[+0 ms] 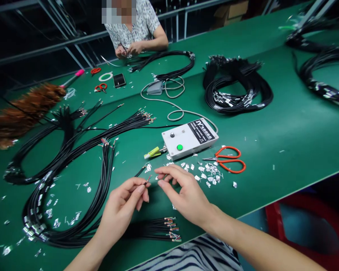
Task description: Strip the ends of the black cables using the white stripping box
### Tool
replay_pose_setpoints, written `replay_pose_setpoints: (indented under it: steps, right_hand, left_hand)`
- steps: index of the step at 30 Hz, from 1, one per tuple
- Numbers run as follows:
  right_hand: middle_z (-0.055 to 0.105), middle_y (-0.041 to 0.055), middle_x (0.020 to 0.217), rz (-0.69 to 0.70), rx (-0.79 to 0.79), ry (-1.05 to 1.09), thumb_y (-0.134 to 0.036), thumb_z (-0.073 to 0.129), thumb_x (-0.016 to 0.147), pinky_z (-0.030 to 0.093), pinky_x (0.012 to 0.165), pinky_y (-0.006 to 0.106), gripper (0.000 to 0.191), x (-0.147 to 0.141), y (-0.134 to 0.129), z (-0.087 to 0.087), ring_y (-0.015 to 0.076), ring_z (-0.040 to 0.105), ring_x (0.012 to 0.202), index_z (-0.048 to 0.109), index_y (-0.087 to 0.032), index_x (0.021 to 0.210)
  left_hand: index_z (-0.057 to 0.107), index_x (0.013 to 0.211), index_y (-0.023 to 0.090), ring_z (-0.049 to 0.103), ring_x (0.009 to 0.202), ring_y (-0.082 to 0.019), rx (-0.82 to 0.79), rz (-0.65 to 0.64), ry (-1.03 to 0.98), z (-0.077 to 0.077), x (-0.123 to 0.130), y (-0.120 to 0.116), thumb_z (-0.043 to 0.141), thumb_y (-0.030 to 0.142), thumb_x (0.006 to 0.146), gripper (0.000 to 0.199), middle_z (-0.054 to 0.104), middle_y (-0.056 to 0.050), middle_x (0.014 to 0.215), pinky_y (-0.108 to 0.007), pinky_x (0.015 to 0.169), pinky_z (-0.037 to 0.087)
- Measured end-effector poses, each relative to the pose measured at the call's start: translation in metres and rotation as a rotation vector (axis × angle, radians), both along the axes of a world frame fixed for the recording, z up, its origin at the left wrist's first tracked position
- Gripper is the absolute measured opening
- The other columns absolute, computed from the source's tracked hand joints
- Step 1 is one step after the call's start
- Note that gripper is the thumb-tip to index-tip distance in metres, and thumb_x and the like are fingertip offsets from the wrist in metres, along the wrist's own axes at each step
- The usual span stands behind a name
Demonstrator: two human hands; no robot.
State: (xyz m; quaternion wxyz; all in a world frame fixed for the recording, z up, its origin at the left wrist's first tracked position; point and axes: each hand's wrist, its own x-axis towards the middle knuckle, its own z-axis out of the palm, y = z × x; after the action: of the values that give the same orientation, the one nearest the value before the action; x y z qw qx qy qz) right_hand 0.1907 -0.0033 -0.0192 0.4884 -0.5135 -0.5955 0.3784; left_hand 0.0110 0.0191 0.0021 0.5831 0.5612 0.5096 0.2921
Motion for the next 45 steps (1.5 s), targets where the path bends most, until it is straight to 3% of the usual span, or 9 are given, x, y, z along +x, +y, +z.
replay_pose_setpoints:
  steps: [10,15,19,25,35,45]
  right_hand:
    - [0.065,0.0066,0.1,0.022,0.224,-0.141,-0.013,0.053,0.093,0.058,0.076,0.034,0.028,-0.009,-0.002,0.0,0.0161,0.065,0.079,0.06,-0.022,0.118]
    - [0.069,0.0089,0.103,0.002,0.393,-0.393,-0.008,0.051,0.093,0.055,0.071,0.037,0.035,-0.013,-0.012,-0.008,0.0217,0.067,0.092,0.056,-0.021,0.125]
    - [0.068,0.0083,0.103,-0.032,0.242,-0.228,-0.013,0.053,0.093,0.056,0.077,0.037,0.031,-0.011,-0.011,-0.011,0.0188,0.067,0.086,0.058,-0.022,0.122]
    - [0.067,0.0038,0.091,-0.053,-0.013,0.07,-0.02,0.064,0.084,0.05,0.057,0.026,0.013,-0.012,0.0,-0.003,0.0124,0.062,0.065,0.069,-0.021,0.096]
    - [0.067,0.003,0.083,0.047,-0.122,0.193,-0.025,0.067,0.081,0.051,0.06,0.027,0.013,-0.007,0.0,-0.001,0.0135,0.06,0.067,0.07,-0.02,0.092]
    - [0.066,0.0016,0.082,-0.032,-0.068,0.173,-0.02,0.067,0.08,0.05,0.059,0.026,0.01,-0.001,-0.005,0.0,0.0129,0.059,0.065,0.07,-0.021,0.089]
  left_hand:
    - [0.062,0.084,0.014,0.041,0.044,-0.008,-0.05,0.038,-0.073,0.0,0.004,-0.001,0.058,0.044,0.087,0.03,0.058,0.001,0.059,-0.021,0.045,0.033]
    - [0.06,0.083,0.015,0.041,0.043,-0.008,-0.062,0.072,-0.105,-0.003,0.006,-0.003,0.058,0.046,0.087,0.032,0.057,0.002,0.059,-0.021,0.044,0.033]
    - [0.061,0.083,0.015,0.041,0.044,-0.008,-0.054,0.082,-0.099,-0.004,0.007,-0.005,0.059,0.046,0.086,0.031,0.057,0.002,0.059,-0.021,0.044,0.033]
    - [0.062,0.086,0.016,0.04,0.046,-0.008,-0.017,0.07,-0.053,-0.008,0.004,-0.009,0.057,0.042,0.089,0.026,0.057,0.002,0.061,-0.021,0.044,0.032]
    - [0.065,0.087,0.019,0.053,0.058,-0.013,0.148,0.028,0.043,-0.007,0.001,-0.012,0.055,0.031,0.091,0.017,0.062,0.0,0.066,-0.023,0.056,0.042]
    - [0.065,0.081,0.019,0.059,0.06,-0.013,0.24,0.023,0.084,-0.004,0.004,-0.011,0.058,0.023,0.088,0.011,0.063,0.001,0.065,-0.022,0.058,0.046]
